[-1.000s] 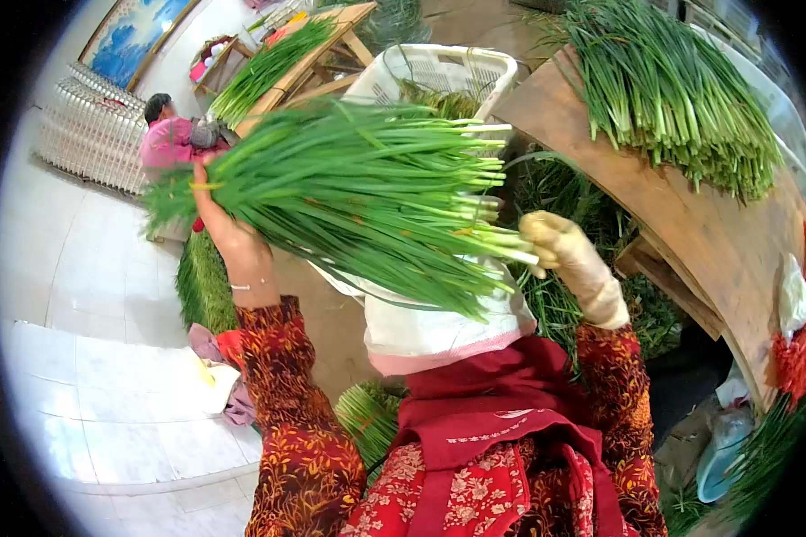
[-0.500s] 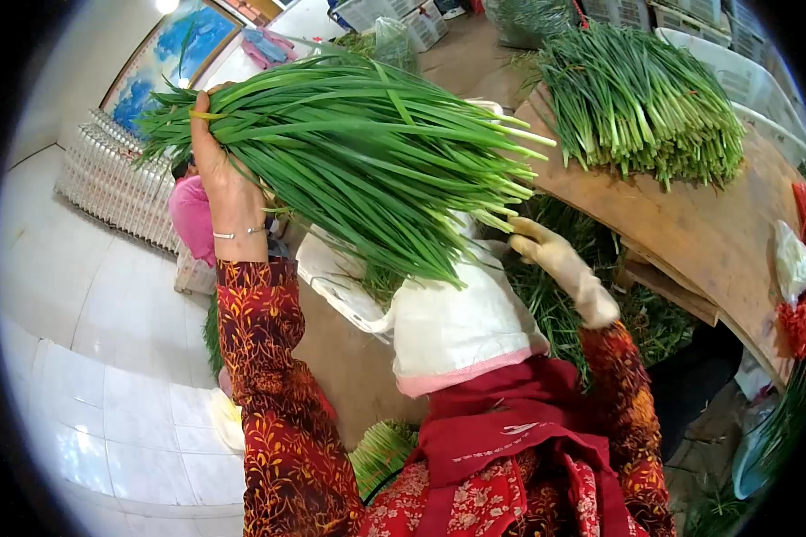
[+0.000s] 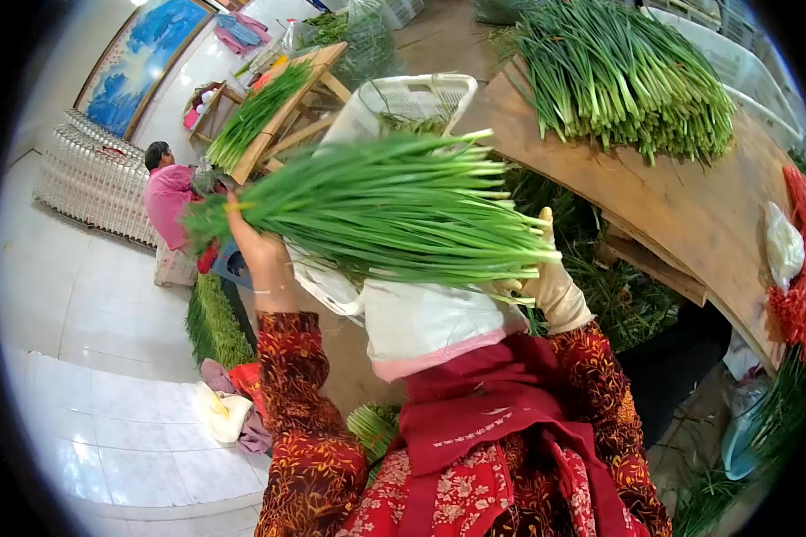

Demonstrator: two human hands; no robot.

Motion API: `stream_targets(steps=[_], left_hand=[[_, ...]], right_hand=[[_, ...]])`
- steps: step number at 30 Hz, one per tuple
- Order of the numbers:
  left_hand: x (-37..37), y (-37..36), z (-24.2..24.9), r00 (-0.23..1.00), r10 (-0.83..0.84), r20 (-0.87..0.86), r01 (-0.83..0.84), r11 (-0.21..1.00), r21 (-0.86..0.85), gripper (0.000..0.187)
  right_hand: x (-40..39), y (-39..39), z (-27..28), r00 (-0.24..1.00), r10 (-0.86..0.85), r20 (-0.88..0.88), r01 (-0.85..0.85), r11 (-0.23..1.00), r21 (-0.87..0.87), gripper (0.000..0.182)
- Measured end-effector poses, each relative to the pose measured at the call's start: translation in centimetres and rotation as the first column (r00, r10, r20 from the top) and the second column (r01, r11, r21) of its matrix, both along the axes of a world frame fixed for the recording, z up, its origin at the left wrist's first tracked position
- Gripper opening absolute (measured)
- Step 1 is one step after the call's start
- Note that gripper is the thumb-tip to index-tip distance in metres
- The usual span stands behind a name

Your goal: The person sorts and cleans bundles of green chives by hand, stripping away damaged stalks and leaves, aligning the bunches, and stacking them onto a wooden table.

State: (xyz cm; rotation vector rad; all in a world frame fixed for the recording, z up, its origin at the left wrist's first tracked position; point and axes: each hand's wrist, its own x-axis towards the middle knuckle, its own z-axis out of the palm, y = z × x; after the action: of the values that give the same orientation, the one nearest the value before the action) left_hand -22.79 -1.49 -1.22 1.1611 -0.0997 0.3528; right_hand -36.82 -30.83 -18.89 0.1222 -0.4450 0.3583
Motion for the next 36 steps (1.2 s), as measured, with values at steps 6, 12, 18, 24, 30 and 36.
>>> stream_targets(steps=[6,12,18,24,30,36], left_hand=[[-3.6,3.6,-7.8,0.99,0.142,0.009,-0.142,0.985,0.096,0.035],[-4.4,4.6,-9.3,0.972,0.178,-0.154,-0.185,0.982,-0.031,0.04],[-4.2,6.2,-10.6,0.964,0.109,-0.243,-0.139,0.984,-0.112,0.041],[-4.7,6.0,-10.5,0.97,0.12,-0.21,-0.137,0.988,-0.069,0.043],[-5.5,4.7,-9.6,0.981,0.125,-0.15,-0.134,0.989,-0.056,0.039],[-5.6,3.2,-7.8,0.951,0.174,-0.255,-0.204,0.974,-0.099,0.042]], right_hand=[[-2.3,2.1,0.8,0.851,-0.424,-0.311,0.155,0.766,-0.624,0.073],[-1.9,1.7,3.0,0.924,-0.343,-0.172,0.042,0.536,-0.843,0.059],[-2.6,1.1,2.7,0.901,-0.382,-0.206,-0.018,0.441,-0.897,0.047],[-5.0,-1.4,1.5,0.918,-0.39,-0.074,0.105,0.419,-0.902,0.037],[-8.3,-5.5,0.7,0.708,-0.686,-0.169,0.112,0.345,-0.932,0.026],[-2.4,3.8,7.0,0.898,-0.005,0.44,0.328,-0.66,-0.676,0.02]])
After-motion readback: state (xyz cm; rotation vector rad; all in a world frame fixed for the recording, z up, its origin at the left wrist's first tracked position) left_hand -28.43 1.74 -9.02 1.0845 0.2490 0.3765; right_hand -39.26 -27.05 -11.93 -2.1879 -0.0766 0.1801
